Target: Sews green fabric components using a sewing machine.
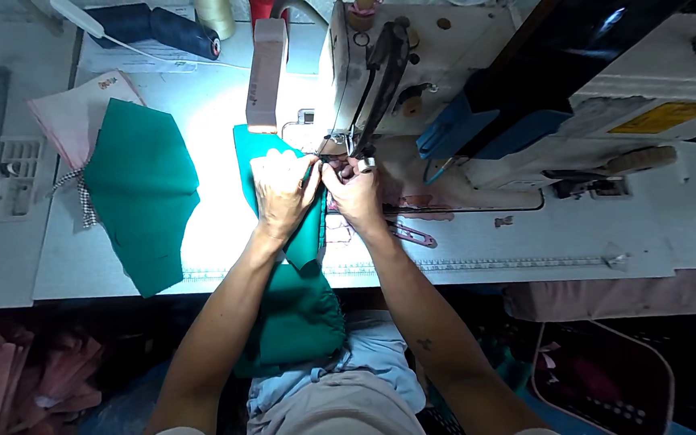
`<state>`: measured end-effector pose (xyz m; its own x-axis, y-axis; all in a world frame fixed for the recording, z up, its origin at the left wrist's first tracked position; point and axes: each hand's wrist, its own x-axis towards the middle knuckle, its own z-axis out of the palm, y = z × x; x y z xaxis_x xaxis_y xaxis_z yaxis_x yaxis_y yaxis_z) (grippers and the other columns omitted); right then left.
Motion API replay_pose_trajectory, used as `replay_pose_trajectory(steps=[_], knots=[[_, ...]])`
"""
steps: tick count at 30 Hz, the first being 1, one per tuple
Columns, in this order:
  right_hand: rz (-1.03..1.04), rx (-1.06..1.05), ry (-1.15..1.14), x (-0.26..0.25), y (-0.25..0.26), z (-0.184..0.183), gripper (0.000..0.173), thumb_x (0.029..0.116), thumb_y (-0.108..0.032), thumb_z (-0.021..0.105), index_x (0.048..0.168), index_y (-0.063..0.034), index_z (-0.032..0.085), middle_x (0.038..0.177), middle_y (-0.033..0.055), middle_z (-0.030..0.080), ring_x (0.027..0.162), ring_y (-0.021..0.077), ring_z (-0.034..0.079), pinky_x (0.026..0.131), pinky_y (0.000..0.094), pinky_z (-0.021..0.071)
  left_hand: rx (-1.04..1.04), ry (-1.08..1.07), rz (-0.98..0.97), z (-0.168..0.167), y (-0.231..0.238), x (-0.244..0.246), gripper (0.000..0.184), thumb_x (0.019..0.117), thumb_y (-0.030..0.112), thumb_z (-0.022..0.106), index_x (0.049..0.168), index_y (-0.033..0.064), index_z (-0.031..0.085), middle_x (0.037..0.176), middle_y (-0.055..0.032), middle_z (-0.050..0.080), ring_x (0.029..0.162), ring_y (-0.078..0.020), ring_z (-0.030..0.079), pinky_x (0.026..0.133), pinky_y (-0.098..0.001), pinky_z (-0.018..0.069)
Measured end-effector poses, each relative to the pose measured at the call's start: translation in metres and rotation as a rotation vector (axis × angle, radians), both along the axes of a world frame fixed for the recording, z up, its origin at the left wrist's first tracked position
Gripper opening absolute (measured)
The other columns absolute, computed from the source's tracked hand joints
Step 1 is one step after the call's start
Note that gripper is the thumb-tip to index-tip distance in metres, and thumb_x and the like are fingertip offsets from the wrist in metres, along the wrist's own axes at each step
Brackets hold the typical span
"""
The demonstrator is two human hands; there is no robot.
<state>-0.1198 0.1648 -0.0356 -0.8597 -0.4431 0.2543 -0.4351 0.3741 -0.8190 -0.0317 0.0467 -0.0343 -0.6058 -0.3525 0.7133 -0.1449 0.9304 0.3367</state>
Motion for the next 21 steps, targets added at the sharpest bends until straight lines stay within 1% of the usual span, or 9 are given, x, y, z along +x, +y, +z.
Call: replay_pose_trajectory(steps=[4, 8, 10, 14, 17, 21], knots=[[0.005, -0.010, 0.008, -0.0005, -0.0002, -0.0005, 0.031, 0.0899, -0.034, 0.074, 0.104, -0.0062, 0.074, 0.095, 0.0069, 0.072, 0.090, 0.0170, 0.068, 0.083, 0.0411, 0.0550, 0.009, 0.020, -0.009, -0.0002, 0.0000, -0.0001, 0.016, 0.0963, 0.026, 0.070, 0.100, 0.0150, 0.081, 0.071, -0.0046, 0.059, 0.074, -0.0236, 0.055, 0.077, -0.0429, 0.0384], [0.011, -0.005, -0.002, 0.0004, 0.0001, 0.0021, 0.030, 0.0906, -0.034, 0.073, 0.103, -0.0060, 0.073, 0.091, 0.0060, 0.072, 0.084, 0.0158, 0.068, 0.079, 0.0407, 0.0556, -0.011, 0.025, -0.007, 0.0004, -0.0002, 0.0002, 0.016, 0.0962, 0.026, 0.070, 0.100, 0.0153, 0.081, 0.070, -0.0051, 0.059, 0.074, -0.0243, 0.055, 0.077, -0.0429, 0.0382], [0.005, 0.006, -0.009, 0.0011, 0.0005, 0.0041, 0.031, 0.0907, -0.034, 0.073, 0.103, -0.0048, 0.073, 0.090, 0.0071, 0.071, 0.083, 0.0168, 0.067, 0.079, 0.0418, 0.0555, -0.014, 0.025, -0.005, 0.0007, 0.0001, 0.0000, 0.016, 0.0958, 0.026, 0.070, 0.099, 0.0152, 0.081, 0.070, -0.0056, 0.060, 0.074, -0.0248, 0.056, 0.076, -0.0433, 0.0388], [-0.001, 0.017, -0.031, 0.0015, 0.0011, 0.0050, 0.031, 0.0909, -0.034, 0.073, 0.102, -0.0052, 0.073, 0.088, 0.0066, 0.071, 0.082, 0.0165, 0.067, 0.078, 0.0419, 0.0553, -0.028, 0.029, -0.002, -0.0001, 0.0003, -0.0007, 0.016, 0.0952, 0.027, 0.071, 0.098, 0.0149, 0.081, 0.069, -0.0053, 0.060, 0.073, -0.0248, 0.056, 0.076, -0.0434, 0.0393], [0.005, 0.011, -0.022, 0.0008, 0.0008, 0.0031, 0.032, 0.0908, -0.035, 0.073, 0.103, -0.0056, 0.073, 0.090, 0.0069, 0.071, 0.083, 0.0171, 0.067, 0.079, 0.0429, 0.0548, -0.030, 0.018, 0.000, -0.0003, 0.0006, -0.0002, 0.017, 0.0959, 0.028, 0.070, 0.098, 0.0147, 0.081, 0.069, -0.0053, 0.059, 0.073, -0.0250, 0.055, 0.076, -0.0433, 0.0388], [0.009, -0.004, -0.024, 0.0006, 0.0005, 0.0019, 0.031, 0.0902, -0.034, 0.074, 0.104, -0.0058, 0.073, 0.093, 0.0062, 0.072, 0.086, 0.0162, 0.068, 0.081, 0.0411, 0.0558, -0.028, 0.011, 0.006, -0.0006, 0.0004, 0.0000, 0.017, 0.0961, 0.028, 0.069, 0.098, 0.0148, 0.081, 0.069, -0.0052, 0.058, 0.073, -0.0250, 0.055, 0.076, -0.0431, 0.0384]])
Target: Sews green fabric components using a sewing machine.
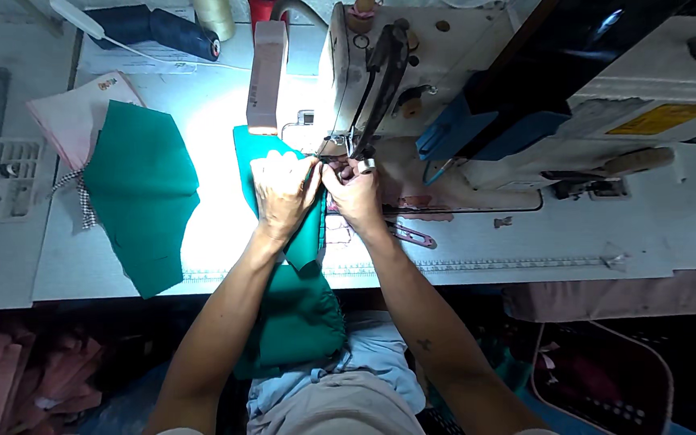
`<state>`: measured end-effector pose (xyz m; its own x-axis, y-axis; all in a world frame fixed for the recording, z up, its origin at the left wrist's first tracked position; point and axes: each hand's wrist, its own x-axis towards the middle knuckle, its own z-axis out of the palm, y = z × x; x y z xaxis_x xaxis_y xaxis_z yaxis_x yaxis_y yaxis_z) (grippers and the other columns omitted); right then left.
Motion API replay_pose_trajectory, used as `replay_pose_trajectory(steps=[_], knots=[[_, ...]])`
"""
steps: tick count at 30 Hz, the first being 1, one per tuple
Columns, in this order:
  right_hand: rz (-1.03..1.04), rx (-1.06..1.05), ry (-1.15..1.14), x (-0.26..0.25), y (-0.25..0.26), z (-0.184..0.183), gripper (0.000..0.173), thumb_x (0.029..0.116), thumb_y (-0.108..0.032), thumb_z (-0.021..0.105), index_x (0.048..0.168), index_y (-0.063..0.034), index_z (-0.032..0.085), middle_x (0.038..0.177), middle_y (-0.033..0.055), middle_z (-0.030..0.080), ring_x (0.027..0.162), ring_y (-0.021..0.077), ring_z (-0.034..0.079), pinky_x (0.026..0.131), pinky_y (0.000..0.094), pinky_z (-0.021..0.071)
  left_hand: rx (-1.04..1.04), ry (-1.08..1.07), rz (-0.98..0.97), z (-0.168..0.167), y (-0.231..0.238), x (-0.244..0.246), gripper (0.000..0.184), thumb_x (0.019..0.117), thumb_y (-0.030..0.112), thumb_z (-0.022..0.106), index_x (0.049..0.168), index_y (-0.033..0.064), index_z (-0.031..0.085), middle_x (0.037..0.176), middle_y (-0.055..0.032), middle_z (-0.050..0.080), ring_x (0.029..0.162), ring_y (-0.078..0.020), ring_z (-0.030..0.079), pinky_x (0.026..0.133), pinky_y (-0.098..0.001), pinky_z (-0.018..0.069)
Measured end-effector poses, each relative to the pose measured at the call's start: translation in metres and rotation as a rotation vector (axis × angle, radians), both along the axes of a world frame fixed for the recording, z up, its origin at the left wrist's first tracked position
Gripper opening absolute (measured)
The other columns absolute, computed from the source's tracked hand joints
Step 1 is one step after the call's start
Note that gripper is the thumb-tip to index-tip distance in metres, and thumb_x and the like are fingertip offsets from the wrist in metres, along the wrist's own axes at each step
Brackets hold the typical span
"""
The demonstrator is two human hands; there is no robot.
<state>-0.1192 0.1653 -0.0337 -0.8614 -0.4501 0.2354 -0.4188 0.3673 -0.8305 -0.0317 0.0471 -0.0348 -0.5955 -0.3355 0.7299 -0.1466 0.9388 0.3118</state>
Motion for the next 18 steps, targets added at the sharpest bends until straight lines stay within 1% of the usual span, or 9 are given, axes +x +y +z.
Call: replay_pose_trajectory(steps=[2, 4, 9, 12, 14, 16, 18], knots=[[-0.003, -0.007, 0.011, 0.0000, -0.0002, -0.0002, 0.031, 0.0901, -0.033, 0.074, 0.104, -0.0053, 0.073, 0.092, 0.0064, 0.072, 0.086, 0.0165, 0.068, 0.081, 0.0410, 0.0553, 0.004, -0.003, 0.001, -0.0007, -0.0003, -0.0002, 0.018, 0.0964, 0.028, 0.069, 0.098, 0.0146, 0.081, 0.069, -0.0051, 0.058, 0.073, -0.0248, 0.055, 0.076, -0.0431, 0.0386], [0.002, -0.016, 0.019, -0.0005, -0.0001, -0.0009, 0.031, 0.0900, -0.032, 0.074, 0.104, -0.0048, 0.073, 0.094, 0.0071, 0.071, 0.089, 0.0174, 0.067, 0.084, 0.0407, 0.0550, 0.002, 0.003, 0.001, -0.0007, -0.0002, -0.0004, 0.017, 0.0961, 0.027, 0.069, 0.098, 0.0147, 0.081, 0.069, -0.0055, 0.058, 0.073, -0.0249, 0.055, 0.075, -0.0430, 0.0386], [-0.001, -0.020, 0.019, 0.0001, 0.0001, 0.0008, 0.031, 0.0898, -0.032, 0.074, 0.105, -0.0055, 0.073, 0.095, 0.0073, 0.072, 0.088, 0.0169, 0.067, 0.082, 0.0403, 0.0549, 0.019, 0.030, -0.027, -0.0002, -0.0006, -0.0001, 0.017, 0.0955, 0.026, 0.070, 0.099, 0.0139, 0.081, 0.069, -0.0055, 0.059, 0.073, -0.0250, 0.054, 0.076, -0.0429, 0.0382], [0.008, -0.058, 0.025, -0.0005, 0.0025, -0.0008, 0.027, 0.0896, -0.027, 0.073, 0.106, -0.0052, 0.073, 0.096, 0.0070, 0.072, 0.088, 0.0148, 0.068, 0.082, 0.0362, 0.0561, 0.032, 0.022, -0.075, -0.0001, -0.0024, 0.0010, 0.017, 0.0953, 0.026, 0.070, 0.100, 0.0139, 0.081, 0.068, -0.0052, 0.058, 0.072, -0.0243, 0.054, 0.075, -0.0423, 0.0377], [0.023, -0.082, 0.026, -0.0008, 0.0045, -0.0022, 0.025, 0.0884, -0.022, 0.072, 0.105, -0.0046, 0.073, 0.094, 0.0065, 0.072, 0.086, 0.0128, 0.068, 0.079, 0.0326, 0.0568, 0.047, 0.000, -0.103, -0.0007, -0.0036, 0.0017, 0.017, 0.0960, 0.025, 0.069, 0.102, 0.0134, 0.081, 0.069, -0.0052, 0.058, 0.073, -0.0245, 0.054, 0.076, -0.0427, 0.0375], [0.043, -0.094, 0.007, 0.0003, 0.0058, -0.0014, 0.024, 0.0874, -0.021, 0.070, 0.105, -0.0052, 0.072, 0.094, 0.0048, 0.073, 0.083, 0.0088, 0.069, 0.075, 0.0284, 0.0575, 0.058, -0.014, -0.115, -0.0010, -0.0038, 0.0019, 0.017, 0.0966, 0.024, 0.068, 0.102, 0.0135, 0.081, 0.069, -0.0052, 0.058, 0.073, -0.0244, 0.053, 0.076, -0.0431, 0.0375], [0.063, -0.095, -0.012, 0.0013, 0.0059, 0.0014, 0.023, 0.0879, -0.021, 0.071, 0.105, -0.0057, 0.073, 0.095, 0.0033, 0.074, 0.083, 0.0059, 0.069, 0.075, 0.0267, 0.0578, 0.063, -0.032, -0.115, 0.0004, -0.0037, 0.0022, 0.017, 0.0969, 0.025, 0.068, 0.102, 0.0144, 0.080, 0.069, -0.0045, 0.058, 0.073, -0.0241, 0.054, 0.076, -0.0430, 0.0377]])
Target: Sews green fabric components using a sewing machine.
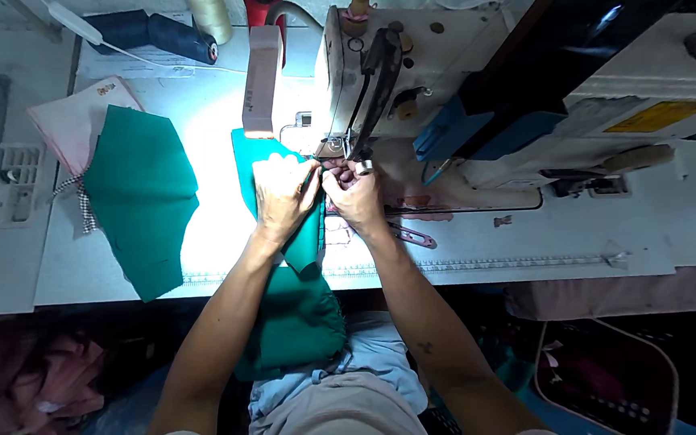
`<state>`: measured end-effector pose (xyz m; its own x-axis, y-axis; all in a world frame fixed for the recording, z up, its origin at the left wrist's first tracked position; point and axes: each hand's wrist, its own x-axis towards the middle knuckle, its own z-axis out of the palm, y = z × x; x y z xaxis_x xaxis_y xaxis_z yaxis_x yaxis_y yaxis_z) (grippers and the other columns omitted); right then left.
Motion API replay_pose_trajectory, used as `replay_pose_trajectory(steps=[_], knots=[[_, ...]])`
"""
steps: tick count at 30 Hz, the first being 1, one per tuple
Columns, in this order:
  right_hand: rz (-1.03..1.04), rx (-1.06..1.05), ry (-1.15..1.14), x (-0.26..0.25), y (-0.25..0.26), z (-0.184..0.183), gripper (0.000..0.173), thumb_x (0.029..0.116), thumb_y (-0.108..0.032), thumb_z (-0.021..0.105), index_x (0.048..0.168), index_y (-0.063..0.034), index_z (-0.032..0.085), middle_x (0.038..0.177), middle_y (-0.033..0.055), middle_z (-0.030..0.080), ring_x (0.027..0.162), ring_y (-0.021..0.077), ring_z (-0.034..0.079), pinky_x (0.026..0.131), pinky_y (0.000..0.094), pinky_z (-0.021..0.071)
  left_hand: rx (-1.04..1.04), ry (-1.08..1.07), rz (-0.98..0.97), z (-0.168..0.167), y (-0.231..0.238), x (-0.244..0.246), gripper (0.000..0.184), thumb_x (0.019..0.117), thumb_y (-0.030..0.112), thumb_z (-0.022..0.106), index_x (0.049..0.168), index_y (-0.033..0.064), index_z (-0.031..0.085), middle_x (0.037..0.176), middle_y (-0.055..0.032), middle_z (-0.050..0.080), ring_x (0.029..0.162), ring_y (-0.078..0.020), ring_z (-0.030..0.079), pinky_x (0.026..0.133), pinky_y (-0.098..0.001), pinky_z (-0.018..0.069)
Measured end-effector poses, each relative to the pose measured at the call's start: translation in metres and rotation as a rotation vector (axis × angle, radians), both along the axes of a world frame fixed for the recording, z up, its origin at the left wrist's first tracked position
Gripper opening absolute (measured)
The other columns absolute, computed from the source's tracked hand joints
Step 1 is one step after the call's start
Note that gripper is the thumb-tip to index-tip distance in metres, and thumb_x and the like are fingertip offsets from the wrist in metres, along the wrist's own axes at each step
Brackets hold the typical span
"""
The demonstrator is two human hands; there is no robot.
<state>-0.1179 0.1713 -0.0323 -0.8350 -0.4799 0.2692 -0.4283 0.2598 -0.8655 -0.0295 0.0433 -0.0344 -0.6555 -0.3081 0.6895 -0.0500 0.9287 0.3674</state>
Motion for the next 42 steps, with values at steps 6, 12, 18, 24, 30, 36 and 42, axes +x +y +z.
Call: replay_pose_trajectory(steps=[6, 12, 18, 24, 30, 36, 42], knots=[[0.028, -0.005, -0.019, -0.0032, -0.0020, -0.0027, 0.018, 0.0932, -0.024, 0.071, 0.103, -0.0090, 0.074, 0.092, 0.0007, 0.072, 0.082, 0.0049, 0.066, 0.076, 0.0263, 0.0562, 0.007, -0.016, -0.010, 0.0004, 0.0008, -0.0004, 0.016, 0.0957, 0.025, 0.068, 0.100, 0.0147, 0.080, 0.071, -0.0045, 0.059, 0.074, -0.0236, 0.054, 0.077, -0.0432, 0.0374], [-0.032, 0.018, 0.033, -0.0031, -0.0039, -0.0024, 0.024, 0.0945, -0.027, 0.070, 0.102, -0.0044, 0.072, 0.088, 0.0047, 0.070, 0.079, 0.0090, 0.065, 0.075, 0.0303, 0.0554, -0.005, -0.020, 0.039, -0.0005, 0.0018, -0.0011, 0.017, 0.0952, 0.026, 0.067, 0.097, 0.0151, 0.079, 0.071, -0.0046, 0.059, 0.076, -0.0244, 0.055, 0.078, -0.0434, 0.0377], [-0.067, 0.055, 0.022, -0.0033, -0.0054, -0.0024, 0.025, 0.0941, -0.029, 0.069, 0.102, -0.0057, 0.072, 0.089, 0.0043, 0.069, 0.080, 0.0106, 0.065, 0.075, 0.0327, 0.0550, -0.020, -0.003, 0.083, -0.0004, 0.0031, -0.0028, 0.016, 0.0946, 0.026, 0.067, 0.096, 0.0154, 0.080, 0.071, -0.0041, 0.060, 0.074, -0.0239, 0.055, 0.077, -0.0429, 0.0373], [-0.096, 0.057, 0.033, -0.0027, -0.0060, -0.0004, 0.024, 0.0934, -0.026, 0.070, 0.104, -0.0049, 0.073, 0.091, 0.0057, 0.071, 0.082, 0.0108, 0.067, 0.078, 0.0322, 0.0551, -0.036, 0.020, 0.099, 0.0007, 0.0034, -0.0031, 0.016, 0.0948, 0.025, 0.067, 0.096, 0.0151, 0.079, 0.070, -0.0039, 0.059, 0.075, -0.0241, 0.056, 0.077, -0.0433, 0.0379], [-0.121, 0.061, 0.035, -0.0018, -0.0061, 0.0012, 0.023, 0.0924, -0.026, 0.070, 0.101, -0.0049, 0.073, 0.088, 0.0051, 0.070, 0.080, 0.0110, 0.066, 0.076, 0.0321, 0.0548, -0.037, 0.013, 0.120, -0.0001, 0.0033, -0.0020, 0.017, 0.0956, 0.025, 0.067, 0.097, 0.0141, 0.080, 0.071, -0.0046, 0.060, 0.076, -0.0250, 0.057, 0.078, -0.0439, 0.0392], [-0.122, 0.050, 0.025, -0.0020, -0.0067, 0.0005, 0.023, 0.0923, -0.027, 0.071, 0.101, -0.0054, 0.073, 0.090, 0.0057, 0.071, 0.082, 0.0117, 0.067, 0.077, 0.0322, 0.0549, -0.039, 0.004, 0.124, -0.0004, 0.0036, -0.0031, 0.017, 0.0954, 0.026, 0.067, 0.097, 0.0143, 0.080, 0.072, -0.0047, 0.060, 0.076, -0.0246, 0.056, 0.078, -0.0434, 0.0386], [-0.111, 0.041, 0.032, -0.0017, -0.0069, 0.0014, 0.022, 0.0924, -0.027, 0.071, 0.100, -0.0066, 0.073, 0.087, 0.0033, 0.070, 0.078, 0.0085, 0.066, 0.074, 0.0297, 0.0548, -0.048, 0.014, 0.122, -0.0005, 0.0034, -0.0038, 0.016, 0.0945, 0.025, 0.068, 0.097, 0.0143, 0.080, 0.070, -0.0043, 0.060, 0.075, -0.0246, 0.056, 0.079, -0.0436, 0.0387]])
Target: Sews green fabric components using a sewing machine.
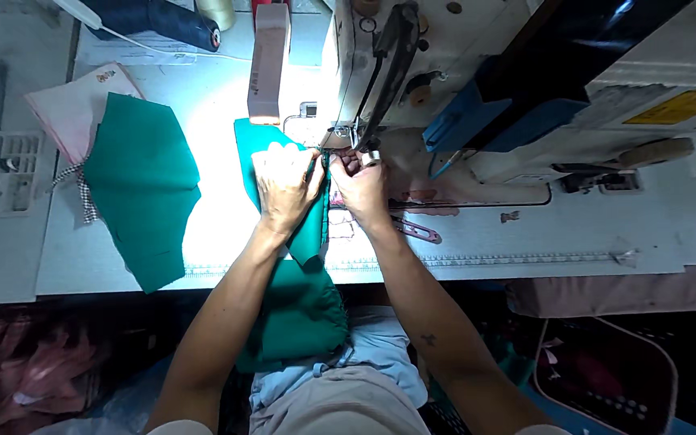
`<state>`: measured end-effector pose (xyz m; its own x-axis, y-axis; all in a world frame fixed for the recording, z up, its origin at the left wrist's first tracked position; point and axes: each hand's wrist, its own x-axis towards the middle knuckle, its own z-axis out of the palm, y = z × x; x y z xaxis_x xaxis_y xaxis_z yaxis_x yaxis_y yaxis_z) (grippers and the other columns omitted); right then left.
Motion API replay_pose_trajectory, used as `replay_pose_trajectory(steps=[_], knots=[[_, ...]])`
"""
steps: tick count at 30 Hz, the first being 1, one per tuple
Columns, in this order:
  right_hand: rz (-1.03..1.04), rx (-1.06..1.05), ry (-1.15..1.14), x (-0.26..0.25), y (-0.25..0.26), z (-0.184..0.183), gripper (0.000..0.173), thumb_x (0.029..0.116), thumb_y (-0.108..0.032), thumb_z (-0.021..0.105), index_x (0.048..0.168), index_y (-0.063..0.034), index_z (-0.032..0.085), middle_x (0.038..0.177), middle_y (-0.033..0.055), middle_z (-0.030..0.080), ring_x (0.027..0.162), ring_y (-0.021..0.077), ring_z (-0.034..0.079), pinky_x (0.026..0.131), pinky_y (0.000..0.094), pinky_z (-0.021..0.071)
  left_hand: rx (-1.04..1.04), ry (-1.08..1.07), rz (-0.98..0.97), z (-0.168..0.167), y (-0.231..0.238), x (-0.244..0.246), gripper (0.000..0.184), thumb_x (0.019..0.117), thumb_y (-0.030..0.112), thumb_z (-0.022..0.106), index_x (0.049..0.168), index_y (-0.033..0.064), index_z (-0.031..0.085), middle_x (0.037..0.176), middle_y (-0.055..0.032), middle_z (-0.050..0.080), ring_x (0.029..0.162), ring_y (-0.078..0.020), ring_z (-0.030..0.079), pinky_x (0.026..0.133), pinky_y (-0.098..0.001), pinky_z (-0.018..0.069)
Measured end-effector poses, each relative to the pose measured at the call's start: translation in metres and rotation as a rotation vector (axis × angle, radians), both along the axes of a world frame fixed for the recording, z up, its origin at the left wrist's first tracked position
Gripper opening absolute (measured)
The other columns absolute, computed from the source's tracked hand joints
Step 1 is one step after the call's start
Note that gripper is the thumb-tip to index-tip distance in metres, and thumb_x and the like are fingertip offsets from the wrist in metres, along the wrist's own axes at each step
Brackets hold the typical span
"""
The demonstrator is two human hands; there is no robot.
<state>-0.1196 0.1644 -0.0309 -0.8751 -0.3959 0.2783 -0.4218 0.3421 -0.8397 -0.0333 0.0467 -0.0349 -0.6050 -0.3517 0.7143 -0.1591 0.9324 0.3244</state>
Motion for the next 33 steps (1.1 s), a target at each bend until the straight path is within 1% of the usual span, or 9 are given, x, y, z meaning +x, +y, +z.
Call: replay_pose_trajectory(steps=[8, 11, 13, 15, 18, 22, 25, 29, 33], knots=[[0.023, 0.038, 0.083, 0.002, 0.012, 0.005, 0.026, 0.0934, -0.025, 0.070, 0.105, -0.0017, 0.071, 0.096, 0.0098, 0.070, 0.091, 0.0167, 0.068, 0.081, 0.0321, 0.0567, 0.017, 0.009, -0.021, -0.001, -0.002, 0.003, 0.016, 0.0950, 0.026, 0.068, 0.097, 0.0158, 0.080, 0.071, -0.0042, 0.060, 0.076, -0.0239, 0.056, 0.078, -0.0429, 0.0386], [0.116, 0.433, 0.260, 0.019, 0.058, 0.034, 0.038, 0.0973, -0.020, 0.063, 0.131, -0.0024, 0.064, 0.126, 0.0204, 0.065, 0.120, 0.0373, 0.060, 0.100, 0.0544, 0.0486, 0.022, 0.035, -0.057, -0.001, -0.003, 0.006, 0.017, 0.0948, 0.027, 0.069, 0.099, 0.0152, 0.081, 0.071, -0.0046, 0.061, 0.076, -0.0237, 0.056, 0.078, -0.0424, 0.0394], [0.114, 0.627, 0.270, 0.031, 0.092, 0.043, 0.050, 0.0936, -0.015, 0.063, 0.142, -0.0063, 0.057, 0.136, 0.0235, 0.057, 0.127, 0.0455, 0.052, 0.098, 0.0632, 0.0455, 0.034, 0.035, -0.074, 0.000, -0.002, 0.008, 0.017, 0.0952, 0.027, 0.069, 0.100, 0.0154, 0.081, 0.071, -0.0041, 0.060, 0.076, -0.0233, 0.056, 0.078, -0.0423, 0.0387], [0.063, 0.696, 0.251, 0.036, 0.114, 0.034, 0.044, 0.0960, -0.014, 0.061, 0.139, -0.0034, 0.058, 0.131, 0.0273, 0.056, 0.122, 0.0497, 0.053, 0.094, 0.0648, 0.0478, 0.035, 0.044, -0.087, 0.001, -0.002, 0.008, 0.017, 0.0949, 0.026, 0.069, 0.100, 0.0159, 0.081, 0.071, -0.0040, 0.061, 0.076, -0.0230, 0.056, 0.078, -0.0427, 0.0382], [0.020, 0.663, 0.356, 0.037, 0.126, 0.020, 0.028, 0.1045, -0.011, 0.052, 0.125, -0.0013, 0.068, 0.119, 0.0247, 0.064, 0.112, 0.0453, 0.061, 0.091, 0.0571, 0.0535, 0.025, 0.065, -0.111, 0.000, -0.002, 0.009, 0.015, 0.0939, 0.025, 0.071, 0.099, 0.0157, 0.081, 0.071, -0.0045, 0.061, 0.076, -0.0236, 0.056, 0.078, -0.0430, 0.0398], [-0.002, 0.597, 0.299, 0.041, 0.129, 0.021, 0.040, 0.1044, -0.025, 0.052, 0.137, -0.0046, 0.061, 0.131, 0.0248, 0.058, 0.119, 0.0458, 0.057, 0.092, 0.0610, 0.0500, 0.007, 0.084, -0.142, 0.003, -0.002, 0.014, 0.015, 0.0932, 0.025, 0.072, 0.099, 0.0146, 0.082, 0.070, -0.0045, 0.060, 0.073, -0.0230, 0.055, 0.076, -0.0424, 0.0398], [-0.013, 0.617, 0.238, 0.050, 0.143, 0.027, 0.044, 0.0932, -0.016, 0.058, 0.136, -0.0030, 0.060, 0.130, 0.0264, 0.056, 0.118, 0.0505, 0.052, 0.086, 0.0657, 0.0458, 0.012, 0.086, -0.164, 0.007, -0.005, 0.016, 0.015, 0.0930, 0.023, 0.072, 0.098, 0.0130, 0.082, 0.070, -0.0047, 0.062, 0.073, -0.0220, 0.056, 0.077, -0.0418, 0.0406], [-0.001, 0.551, 0.376, 0.048, 0.152, 0.016, 0.028, 0.1039, -0.005, 0.051, 0.125, 0.0024, 0.067, 0.115, 0.0257, 0.064, 0.106, 0.0467, 0.061, 0.089, 0.0568, 0.0517, -0.014, 0.131, -0.188, 0.006, -0.002, 0.015, 0.014, 0.0926, 0.021, 0.073, 0.097, 0.0115, 0.082, 0.068, -0.0054, 0.060, 0.070, -0.0209, 0.054, 0.076, -0.0404, 0.0402], [0.053, 0.310, 0.058, 0.060, 0.126, 0.034, 0.030, 0.1073, -0.011, 0.044, 0.126, 0.0012, 0.064, 0.112, 0.0234, 0.068, 0.099, 0.0386, 0.068, 0.085, 0.0556, 0.0558, -0.066, 0.159, -0.220, 0.008, 0.001, 0.016, 0.013, 0.0909, 0.019, 0.075, 0.096, 0.0094, 0.081, 0.066, -0.0066, 0.059, 0.069, -0.0208, 0.054, 0.075, -0.0384, 0.0414]])
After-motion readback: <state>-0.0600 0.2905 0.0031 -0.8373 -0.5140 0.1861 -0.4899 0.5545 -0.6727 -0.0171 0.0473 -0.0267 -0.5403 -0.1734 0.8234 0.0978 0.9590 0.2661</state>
